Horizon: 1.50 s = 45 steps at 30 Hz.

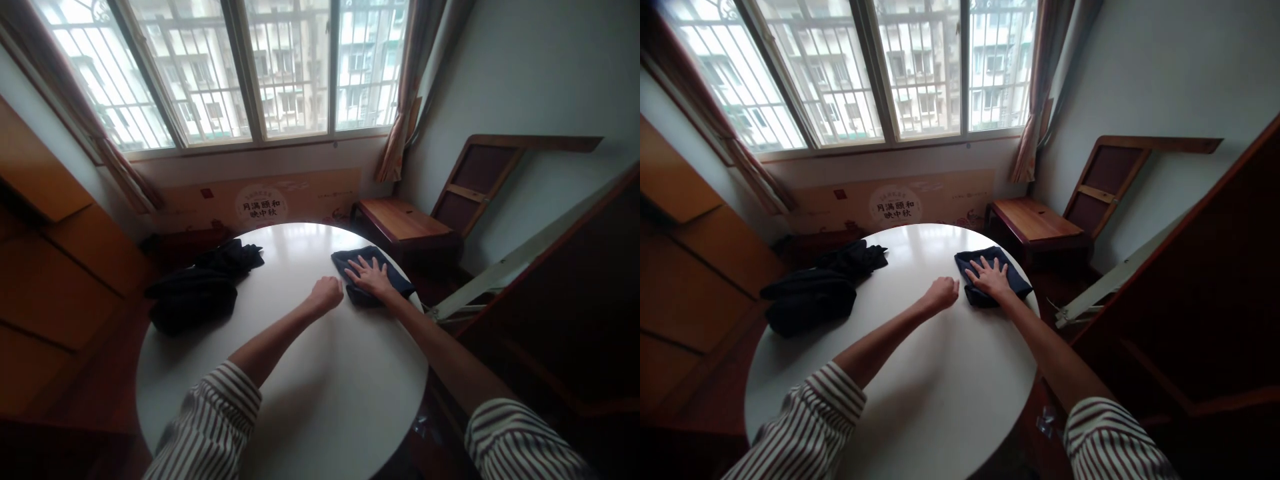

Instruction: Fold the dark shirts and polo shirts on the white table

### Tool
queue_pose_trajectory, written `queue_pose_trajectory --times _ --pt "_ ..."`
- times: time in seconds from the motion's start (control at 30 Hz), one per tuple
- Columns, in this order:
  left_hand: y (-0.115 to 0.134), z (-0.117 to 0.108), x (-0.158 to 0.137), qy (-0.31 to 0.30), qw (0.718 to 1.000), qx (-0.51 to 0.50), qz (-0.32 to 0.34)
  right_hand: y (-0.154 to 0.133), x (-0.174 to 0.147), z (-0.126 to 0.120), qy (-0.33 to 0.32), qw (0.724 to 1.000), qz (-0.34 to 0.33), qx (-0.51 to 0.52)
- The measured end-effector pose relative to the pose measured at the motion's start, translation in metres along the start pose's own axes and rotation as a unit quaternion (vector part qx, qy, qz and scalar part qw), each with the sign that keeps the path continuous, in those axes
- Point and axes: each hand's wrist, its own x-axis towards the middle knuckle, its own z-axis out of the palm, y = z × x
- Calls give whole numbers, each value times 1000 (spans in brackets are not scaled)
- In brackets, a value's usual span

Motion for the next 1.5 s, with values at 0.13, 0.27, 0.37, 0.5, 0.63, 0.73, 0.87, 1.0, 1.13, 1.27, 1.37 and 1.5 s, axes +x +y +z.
queue_pose_trajectory --times 0.13,0.27,0.37,0.5,0.63,0.73,0.87,1.0,1.13,1.27,1.37,1.5 --pt "-74 -60 -38 63 996 55 -33 0 -3 -2 12 1000 -6 -8" --pt "-175 -122 -73 209 951 187 -130 -16 -22 -11 150 985 -81 22" --pt "-238 -147 -90 215 929 227 -199 -39 -51 -13 211 959 -177 61" --pt "-264 -158 -104 184 948 185 -180 -66 -84 -7 190 937 -255 144" --pt "-218 -171 -119 337 931 133 -45 -90 -98 -2 123 913 -275 274" --pt "-156 -185 -134 427 896 89 79 -114 -104 -8 39 886 -275 371" --pt "-83 -197 -149 471 868 48 150 -150 -118 -26 -3 811 -290 508" --pt "-53 -206 -145 457 876 3 157 -156 -132 -48 48 724 -237 646" --pt "-72 -205 -124 427 894 -71 117 -115 -131 -72 37 714 -173 677" --pt "-110 -157 -114 206 965 -113 112 -46 -119 -84 38 841 -125 526" --pt "-135 -103 -137 93 991 -53 76 5 -119 -76 34 910 -121 395" --pt "-162 -57 -181 31 995 39 82 56 -131 -58 -3 905 -49 422"
